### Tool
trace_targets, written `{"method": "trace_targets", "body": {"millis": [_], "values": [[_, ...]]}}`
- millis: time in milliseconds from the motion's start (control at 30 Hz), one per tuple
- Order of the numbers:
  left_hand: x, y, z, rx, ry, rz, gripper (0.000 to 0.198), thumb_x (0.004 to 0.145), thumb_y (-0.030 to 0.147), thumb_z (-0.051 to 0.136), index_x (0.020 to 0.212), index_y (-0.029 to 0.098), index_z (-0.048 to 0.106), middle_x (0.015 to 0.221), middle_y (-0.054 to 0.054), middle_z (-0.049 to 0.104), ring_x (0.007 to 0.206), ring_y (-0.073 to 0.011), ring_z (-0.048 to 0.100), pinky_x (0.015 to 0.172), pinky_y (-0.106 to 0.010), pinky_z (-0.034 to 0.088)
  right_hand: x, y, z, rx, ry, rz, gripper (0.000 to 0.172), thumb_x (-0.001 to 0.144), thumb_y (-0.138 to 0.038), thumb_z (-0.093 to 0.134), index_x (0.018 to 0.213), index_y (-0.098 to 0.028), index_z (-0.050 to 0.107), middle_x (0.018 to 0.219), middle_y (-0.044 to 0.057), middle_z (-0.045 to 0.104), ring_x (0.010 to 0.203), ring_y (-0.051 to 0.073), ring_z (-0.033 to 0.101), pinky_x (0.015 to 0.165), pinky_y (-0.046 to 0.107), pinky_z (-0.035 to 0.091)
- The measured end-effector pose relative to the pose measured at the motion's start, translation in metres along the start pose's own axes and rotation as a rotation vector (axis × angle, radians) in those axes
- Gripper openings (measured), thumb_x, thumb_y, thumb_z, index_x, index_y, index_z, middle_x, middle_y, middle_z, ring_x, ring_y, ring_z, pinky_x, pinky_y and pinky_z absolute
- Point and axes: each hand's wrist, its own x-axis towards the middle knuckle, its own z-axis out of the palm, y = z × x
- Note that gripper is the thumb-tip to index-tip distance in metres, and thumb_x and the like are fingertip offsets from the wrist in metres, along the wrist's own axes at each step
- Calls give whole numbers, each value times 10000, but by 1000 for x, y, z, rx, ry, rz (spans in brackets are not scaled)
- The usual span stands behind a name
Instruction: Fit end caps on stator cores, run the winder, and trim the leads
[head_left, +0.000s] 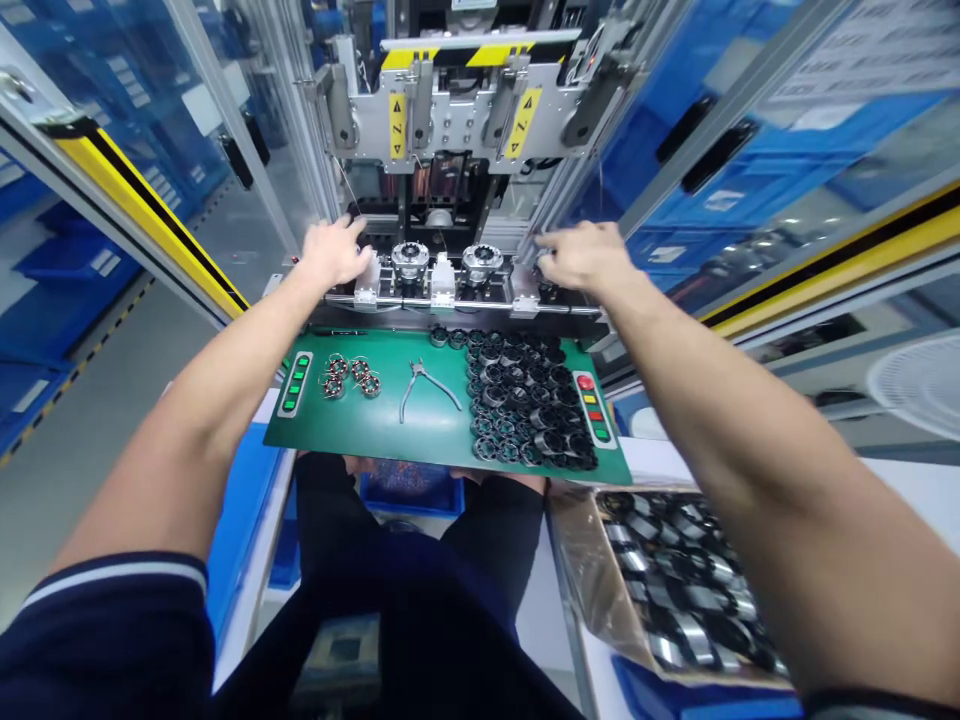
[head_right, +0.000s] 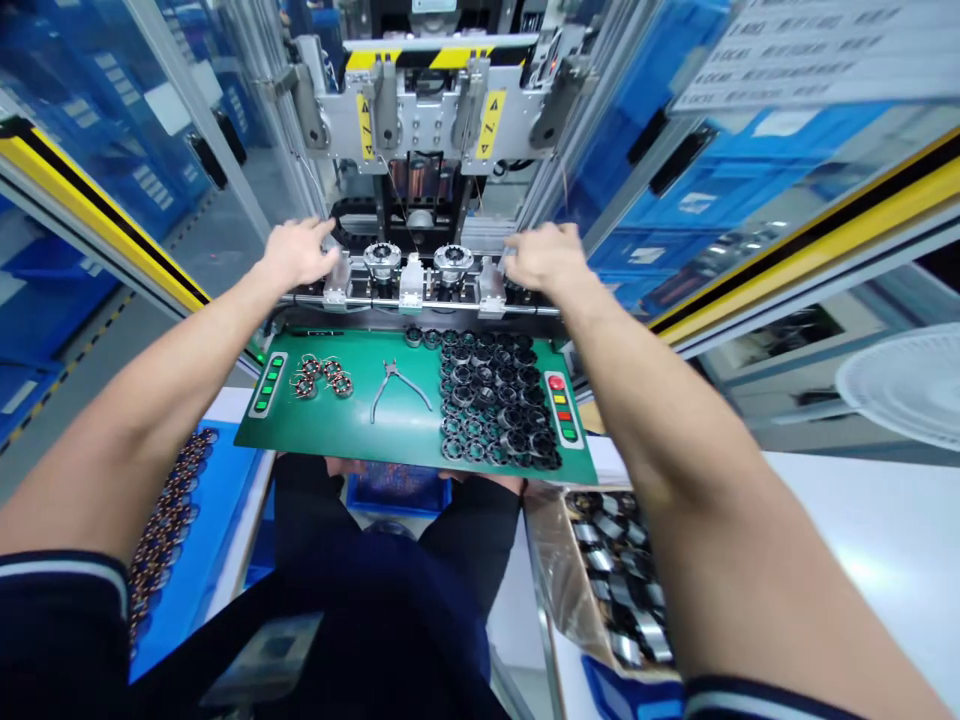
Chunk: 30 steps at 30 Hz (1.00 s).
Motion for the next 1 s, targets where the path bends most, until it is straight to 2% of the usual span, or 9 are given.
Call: {"method": "trace_targets", "body": {"millis": [100, 200, 333, 433, 533, 600, 767, 900, 1000], "values": [[0, 53, 30, 11, -62, 69, 851, 1190, 523, 582, 1974, 192, 557, 2072, -182, 491, 1917, -480, 437, 1593, -740, 331, 8, -56, 19, 2, -15, -90, 813, 1177, -432, 545, 1942, -156, 575, 1988, 241, 598, 1756, 523, 567, 1497, 815, 386], [-7, 81, 58, -6, -143, 89, 855, 1177, 451, 582, 1958, 105, 561, 2092, -241, 423, 1874, -526, 515, 1596, -797, 304, 10, -91, 39, -8, -78, -121, 983, 1118, -460, 597, 2034, -156, 412, 2130, 209, 375, 1839, 556, 494, 1505, 850, 406], [-16, 73, 47, -58, -126, 104, 895, 1183, 524, 614, 1973, 110, 535, 2081, -256, 435, 1907, -520, 490, 1588, -786, 354, 6, -78, 26, -24, -82, -82, 952, 1160, -445, 522, 2061, -183, 361, 2153, 155, 340, 1932, 505, 407, 1566, 818, 364], [-50, 53, 23, -142, 57, 182, 934, 1228, 601, 579, 2019, 125, 437, 2116, -241, 372, 1968, -443, 413, 1623, -690, 335, -8, -43, 10, -20, 24, 58, 1006, 1178, -377, 465, 2100, -132, 145, 2190, 214, 152, 2002, 521, 252, 1561, 879, 313], [-121, 29, 15, -207, 311, 190, 850, 1228, 613, 625, 1952, 175, 538, 2076, -224, 466, 1930, -410, 475, 1618, -641, 360, -28, -11, 3, 36, 6, 169, 920, 1158, -311, 522, 2026, -50, 365, 2095, 348, 354, 1915, 559, 420, 1484, 928, 378], [-181, 11, 22, -198, 392, 88, 781, 1211, 582, 662, 1887, 196, 607, 2035, -223, 523, 1902, -410, 507, 1601, -638, 395, -43, 3, -3, 86, -3, 135, 832, 1167, -280, 549, 1955, -19, 497, 2029, 366, 471, 1874, 505, 497, 1504, 845, 393], [-304, -25, 59, -127, 299, -207, 635, 1034, 551, 899, 1561, 214, 792, 1884, -281, 644, 1777, -503, 611, 1520, -723, 489, -100, 27, -14, 208, 250, 24, 876, 1149, -204, 601, 2000, -60, 448, 2102, 247, 417, 1995, 245, 352, 1631, 433, 215], [-327, -32, 83, -148, 219, -206, 399, 1016, 440, 944, 1345, 229, 862, 1891, -253, 647, 1819, -522, 564, 1535, -754, 460, -187, 46, 32, 286, 425, 211, 777, 1053, -108, 620, 1829, -104, 665, 1909, 285, 665, 1827, 332, 623, 1554, 524, 453], [-319, -33, 86, -221, 203, -182, 234, 1056, 404, 912, 1212, 240, 854, 1875, -204, 675, 1839, -495, 526, 1563, -765, 412, -262, 56, 93, 309, 474, 384, 442, 1219, -326, 761, 1643, -205, 794, 1677, 220, 807, 1576, 398, 784, 1403, 678, 624]]}}
